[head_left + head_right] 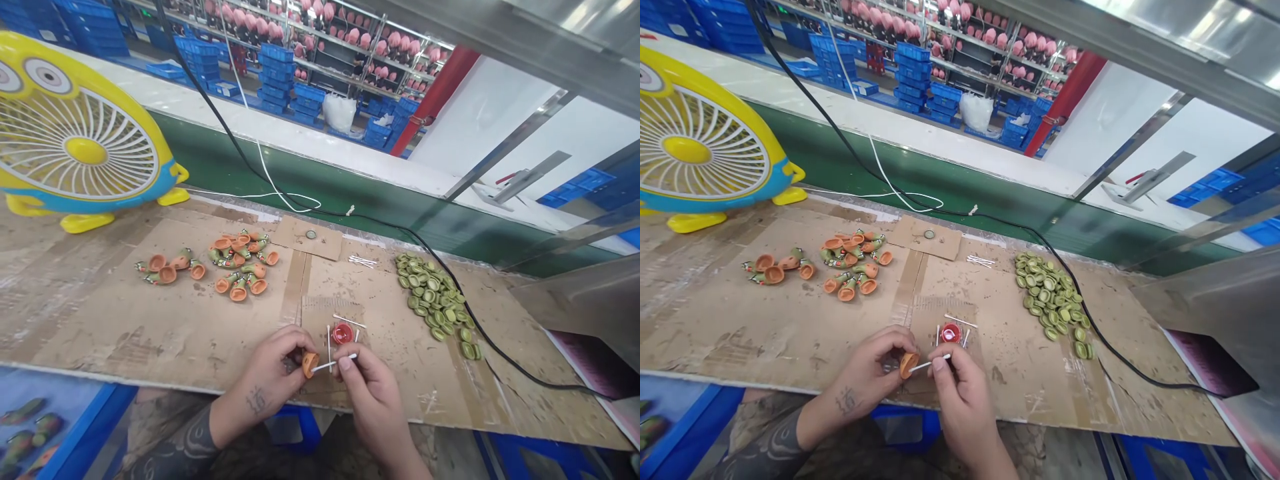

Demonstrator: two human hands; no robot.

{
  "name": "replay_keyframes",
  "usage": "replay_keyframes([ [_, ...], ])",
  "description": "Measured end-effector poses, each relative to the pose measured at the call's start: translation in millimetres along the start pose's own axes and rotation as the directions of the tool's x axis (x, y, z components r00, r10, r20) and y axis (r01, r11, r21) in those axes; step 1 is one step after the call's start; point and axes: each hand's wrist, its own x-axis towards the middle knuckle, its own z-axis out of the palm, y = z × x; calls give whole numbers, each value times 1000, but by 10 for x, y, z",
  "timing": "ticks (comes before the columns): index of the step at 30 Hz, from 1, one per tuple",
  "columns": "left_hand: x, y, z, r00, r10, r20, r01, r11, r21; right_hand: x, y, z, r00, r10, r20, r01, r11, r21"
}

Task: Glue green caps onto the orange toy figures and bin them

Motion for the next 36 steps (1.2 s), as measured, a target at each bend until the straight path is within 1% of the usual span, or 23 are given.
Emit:
replay_keyframes([
  [5, 2, 2, -1, 1000, 3, -3, -3, 1000, 2, 11, 10, -29, 999, -32, -34, 29, 996, -84],
  [9, 8, -25, -10, 1000, 11, 12, -11, 1000, 2, -1, -2, -49, 996, -83, -45, 79, 993, -82],
  [12, 9, -28, -31, 1000, 15, 23, -14, 1000, -3, 17, 22, -125, 983, -106, -148, 91, 991, -102],
  [14, 6, -23, -47, 1000, 11, 22, -10, 1000, -8, 68, 55, -204, 967, -126, -220, 89, 981, -173],
  [15, 4, -19, -53, 1000, 6, 21, -6, 1000, -9, 104, 73, -243, 962, -139, -234, 86, 971, -223],
  [18, -4, -10, -54, 1000, -27, 9, 27, 1000, -10, 225, 122, -318, 966, -171, -193, 89, 924, -371],
  [20, -10, -5, -43, 996, -87, -9, 87, 996, -37, 290, 147, -319, 973, -173, -150, 93, 897, -433],
  [23, -18, 4, -28, 982, -189, -14, 186, 976, -112, 341, 179, -284, 980, -167, -105, 99, 875, -474],
  [25, -20, 5, -28, 977, -215, 3, 214, 966, -144, 347, 191, -268, 981, -171, -89, 107, 867, -486],
  [27, -23, 0, -33, 975, -220, 14, 219, 963, -158, 332, 185, -268, 979, -182, -94, 115, 869, -482],
  [29, -27, -10, -38, 975, -223, 12, 221, 960, -171, 290, 155, -274, 974, -188, -127, 114, 890, -441],
  [32, -38, -20, -42, 973, -230, 13, 229, 956, -183, 187, 75, -254, 968, -157, -196, 99, 956, -277],
  [34, -46, -19, -44, 971, -236, 23, 236, 955, -178, 115, 22, -212, 972, -139, -189, 109, 981, -162],
  [36, -51, -17, -46, 971, -237, 25, 238, 957, -168, 65, -12, -156, 981, -141, -136, 128, 987, -99],
])
